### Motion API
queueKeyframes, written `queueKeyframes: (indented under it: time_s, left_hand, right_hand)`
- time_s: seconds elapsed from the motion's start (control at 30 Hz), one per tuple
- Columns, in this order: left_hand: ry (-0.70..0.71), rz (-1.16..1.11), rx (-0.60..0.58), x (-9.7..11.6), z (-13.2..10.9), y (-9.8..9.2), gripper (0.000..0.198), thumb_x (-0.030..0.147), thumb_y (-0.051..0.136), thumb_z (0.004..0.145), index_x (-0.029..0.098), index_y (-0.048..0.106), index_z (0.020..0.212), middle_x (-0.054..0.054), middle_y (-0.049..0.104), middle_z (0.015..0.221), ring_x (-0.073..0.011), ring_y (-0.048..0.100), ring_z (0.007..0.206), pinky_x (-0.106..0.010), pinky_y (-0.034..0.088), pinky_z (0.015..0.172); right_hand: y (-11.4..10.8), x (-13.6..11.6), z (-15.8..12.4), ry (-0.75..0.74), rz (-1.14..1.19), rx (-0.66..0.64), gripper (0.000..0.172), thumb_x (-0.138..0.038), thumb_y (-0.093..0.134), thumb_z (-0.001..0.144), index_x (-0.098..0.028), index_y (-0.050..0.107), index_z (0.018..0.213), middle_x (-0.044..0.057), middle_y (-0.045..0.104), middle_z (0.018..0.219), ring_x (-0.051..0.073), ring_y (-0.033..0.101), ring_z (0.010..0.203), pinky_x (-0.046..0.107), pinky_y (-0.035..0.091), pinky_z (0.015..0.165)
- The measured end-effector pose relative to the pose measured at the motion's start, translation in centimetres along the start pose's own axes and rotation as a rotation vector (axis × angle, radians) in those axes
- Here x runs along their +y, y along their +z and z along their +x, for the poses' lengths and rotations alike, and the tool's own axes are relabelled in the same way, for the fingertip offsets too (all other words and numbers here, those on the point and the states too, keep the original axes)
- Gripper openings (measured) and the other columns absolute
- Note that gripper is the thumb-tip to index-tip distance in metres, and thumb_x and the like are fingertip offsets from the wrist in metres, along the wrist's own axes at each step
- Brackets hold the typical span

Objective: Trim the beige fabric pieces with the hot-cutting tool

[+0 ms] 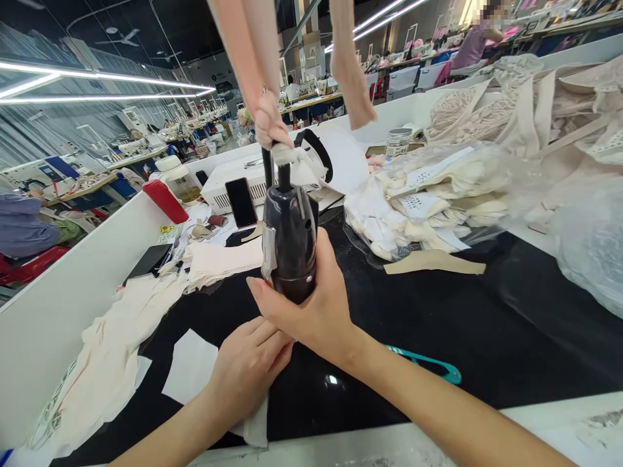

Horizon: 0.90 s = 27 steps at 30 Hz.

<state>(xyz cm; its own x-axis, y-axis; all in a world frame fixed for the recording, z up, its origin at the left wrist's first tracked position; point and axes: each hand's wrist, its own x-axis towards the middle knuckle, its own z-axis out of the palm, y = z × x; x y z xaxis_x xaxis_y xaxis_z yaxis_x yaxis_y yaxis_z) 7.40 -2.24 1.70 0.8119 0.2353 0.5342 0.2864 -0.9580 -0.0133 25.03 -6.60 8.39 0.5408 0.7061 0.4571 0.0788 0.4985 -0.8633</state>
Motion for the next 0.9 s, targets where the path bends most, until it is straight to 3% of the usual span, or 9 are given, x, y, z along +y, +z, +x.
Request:
queueKeyframes:
  time_s: [0.47,0.9]
  left_hand:
    - [0.002,0.02,0.007,0.33,-0.08,0.17,0.03,0.009,0.059,0.117,0.021,0.07,0.091,0.002,0.066,0.079,-0.0195,0.062,0.067,-0.039,0.045,0.057]
    - [0.018,0.021,0.01,0.33,-0.1,0.24,0.028,0.01,0.055,0.12,0.02,0.072,0.1,0.001,0.073,0.083,-0.0201,0.069,0.069,-0.04,0.047,0.059]
  right_hand:
    - [-0.49,0.18,0.18,0.006,-0.026,0.033,0.048,-0.048,0.1,0.082,-0.031,0.059,0.1,-0.003,0.064,0.086,0.019,0.06,0.07,0.034,0.059,0.057]
    - [-0.71,0.29,-0.19,0.016,-0.032,0.023,0.05,-0.05,0.102,0.081,-0.031,0.059,0.098,-0.003,0.064,0.086,0.018,0.061,0.067,0.035,0.061,0.058]
